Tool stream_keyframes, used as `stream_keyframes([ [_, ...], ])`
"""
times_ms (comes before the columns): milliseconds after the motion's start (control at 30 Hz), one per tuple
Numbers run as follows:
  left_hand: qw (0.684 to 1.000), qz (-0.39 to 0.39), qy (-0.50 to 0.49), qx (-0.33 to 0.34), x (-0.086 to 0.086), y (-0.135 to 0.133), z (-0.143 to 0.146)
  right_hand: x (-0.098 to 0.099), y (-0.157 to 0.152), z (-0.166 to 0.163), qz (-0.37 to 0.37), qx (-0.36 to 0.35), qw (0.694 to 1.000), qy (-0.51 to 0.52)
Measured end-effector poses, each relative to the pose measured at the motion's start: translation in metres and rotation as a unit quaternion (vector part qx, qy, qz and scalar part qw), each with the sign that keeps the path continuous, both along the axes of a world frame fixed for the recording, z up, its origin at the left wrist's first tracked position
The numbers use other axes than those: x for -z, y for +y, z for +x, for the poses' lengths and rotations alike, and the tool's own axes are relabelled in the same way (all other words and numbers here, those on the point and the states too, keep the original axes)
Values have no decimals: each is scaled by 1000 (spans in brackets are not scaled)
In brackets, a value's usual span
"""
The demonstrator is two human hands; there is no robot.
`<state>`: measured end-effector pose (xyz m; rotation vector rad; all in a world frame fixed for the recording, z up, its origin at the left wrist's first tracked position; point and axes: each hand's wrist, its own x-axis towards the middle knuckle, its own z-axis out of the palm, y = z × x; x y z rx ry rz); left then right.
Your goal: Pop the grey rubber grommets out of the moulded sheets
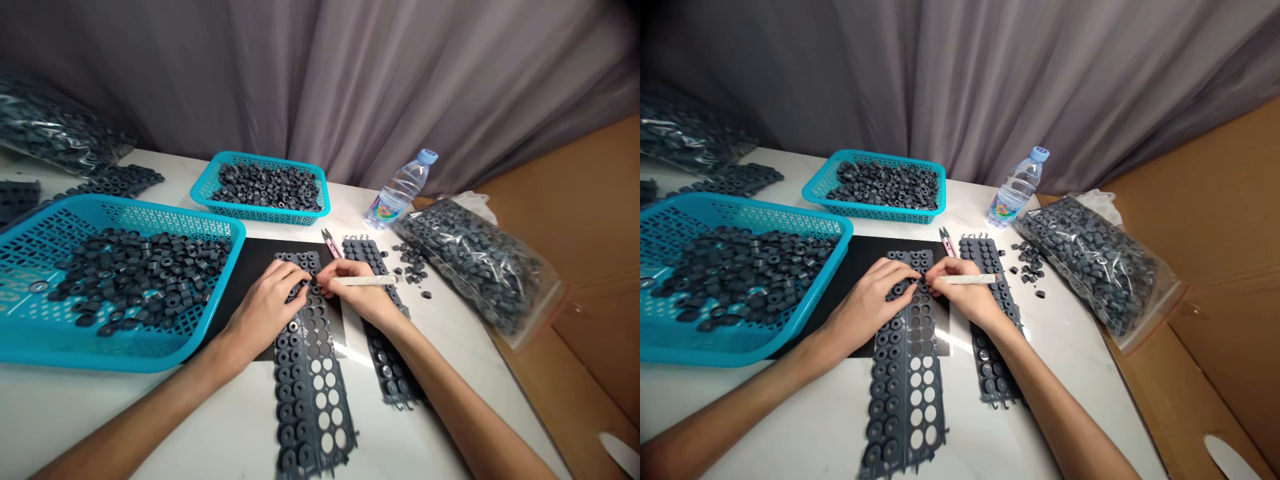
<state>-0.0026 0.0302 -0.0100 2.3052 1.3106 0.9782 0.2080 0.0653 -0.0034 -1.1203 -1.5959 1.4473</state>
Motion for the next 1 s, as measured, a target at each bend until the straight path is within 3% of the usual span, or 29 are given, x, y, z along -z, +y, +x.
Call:
stream_keyframes([
  [533, 998, 19, 56, 10, -2, -1, 4, 2, -1, -3, 19, 3, 1000, -13],
  [633, 999, -16, -20, -31, 1, 0, 3, 5, -3, -3, 32, 16, 999, -39],
  [767, 973, -105, -185, -90, 5, 1, -2, 5, -3, -3, 11, 31, 999, -31],
  [900, 964, -137, -224, -39, -2, -2, -2, -2, 0, 2, -33, 1, 999, 20],
  [1000, 916, -221, -335, 4, -11, -7, 0, -7, 0, 4, -46, 4, 998, 53],
])
